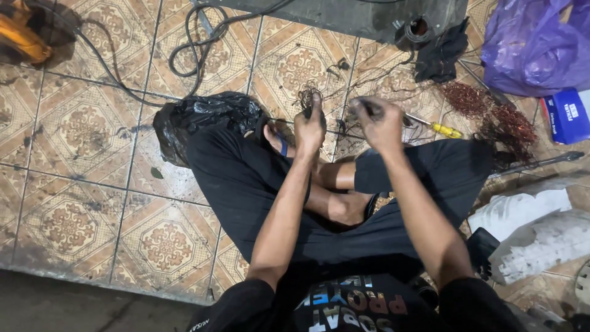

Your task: The person sits on a tiled floor and uses their hands to untangle and separate a bundle of black wires. They pull individual strands from the main mass and place them into a black plastic bag, continuing to sort through the remaining wires.

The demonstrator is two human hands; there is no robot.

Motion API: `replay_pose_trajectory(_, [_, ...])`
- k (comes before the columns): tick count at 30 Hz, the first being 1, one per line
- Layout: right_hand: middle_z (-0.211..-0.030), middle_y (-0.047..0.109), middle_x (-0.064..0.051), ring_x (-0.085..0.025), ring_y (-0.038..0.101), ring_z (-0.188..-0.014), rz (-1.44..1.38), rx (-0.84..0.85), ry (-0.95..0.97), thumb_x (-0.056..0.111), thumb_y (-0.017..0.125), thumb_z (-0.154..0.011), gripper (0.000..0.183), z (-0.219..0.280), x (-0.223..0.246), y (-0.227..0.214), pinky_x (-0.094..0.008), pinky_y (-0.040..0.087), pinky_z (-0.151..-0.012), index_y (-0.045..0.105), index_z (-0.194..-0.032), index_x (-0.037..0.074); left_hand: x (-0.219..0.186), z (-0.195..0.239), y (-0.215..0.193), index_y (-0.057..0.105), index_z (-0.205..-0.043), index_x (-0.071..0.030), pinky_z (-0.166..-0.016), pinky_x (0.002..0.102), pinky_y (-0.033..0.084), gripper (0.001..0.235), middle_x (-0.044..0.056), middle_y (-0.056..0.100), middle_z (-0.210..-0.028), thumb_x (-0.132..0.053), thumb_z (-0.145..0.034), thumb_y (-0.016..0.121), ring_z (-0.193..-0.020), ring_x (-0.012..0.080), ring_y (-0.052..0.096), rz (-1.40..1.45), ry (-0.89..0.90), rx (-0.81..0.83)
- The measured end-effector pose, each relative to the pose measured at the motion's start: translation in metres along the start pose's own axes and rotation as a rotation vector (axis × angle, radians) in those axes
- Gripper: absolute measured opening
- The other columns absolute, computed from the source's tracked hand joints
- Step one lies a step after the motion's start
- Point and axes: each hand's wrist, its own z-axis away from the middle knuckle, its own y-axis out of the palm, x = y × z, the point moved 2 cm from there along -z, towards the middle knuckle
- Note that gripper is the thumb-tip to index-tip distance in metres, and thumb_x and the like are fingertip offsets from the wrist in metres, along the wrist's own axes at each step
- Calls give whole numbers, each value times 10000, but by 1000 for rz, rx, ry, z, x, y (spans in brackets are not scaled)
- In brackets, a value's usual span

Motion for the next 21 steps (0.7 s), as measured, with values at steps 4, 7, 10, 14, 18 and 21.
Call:
replay_pose_trajectory(4, [-972,761,-216,-261,734,-956,-296,-84,480,184,822,-937,160,0,30,10,-381,577,-813,802,-1022,49,17,-6,5,554,-533,-203,-482,258,327,545,-40,507,-448,-523,-970,611,-430,98,485,-74,22,128])
replay_pose_trajectory(7, [-906,777,-129,-147,733,-862,-474,-164,508,111,906,-836,180,-2,18,22,-282,604,-756,805,-981,75,39,-23,7,619,-601,-186,-508,261,373,482,-43,493,-474,-449,-989,509,-465,103,532,-79,38,232])
replay_pose_trajectory(10, [-883,773,-111,-136,694,-870,-424,-136,480,102,896,-858,133,-3,22,21,-293,587,-774,809,-955,78,9,-4,1,571,-559,-136,-622,330,453,772,83,518,-476,-521,-1064,133,-522,219,589,-210,130,335])
replay_pose_trajectory(14, [-869,769,-133,-167,718,-869,-328,-59,394,70,902,-845,133,-14,18,20,-310,577,-762,821,-948,97,26,-10,6,553,-522,-103,-662,406,456,871,125,552,-473,-630,-1036,88,-585,307,616,-275,117,353])
replay_pose_trajectory(18, [-870,754,-125,-202,725,-847,-286,95,279,42,886,-847,161,-21,7,15,-358,580,-797,813,-983,90,32,-11,8,549,-497,-111,-612,382,437,881,116,527,-446,-710,-1025,176,-516,285,578,-306,137,352])
replay_pose_trajectory(21, [-883,744,-109,-163,686,-814,-336,149,293,35,882,-854,174,-25,3,7,-332,580,-738,808,-1003,87,12,-5,8,523,-486,-158,-537,340,411,842,64,505,-419,-740,-1002,202,-436,221,551,-246,91,337])
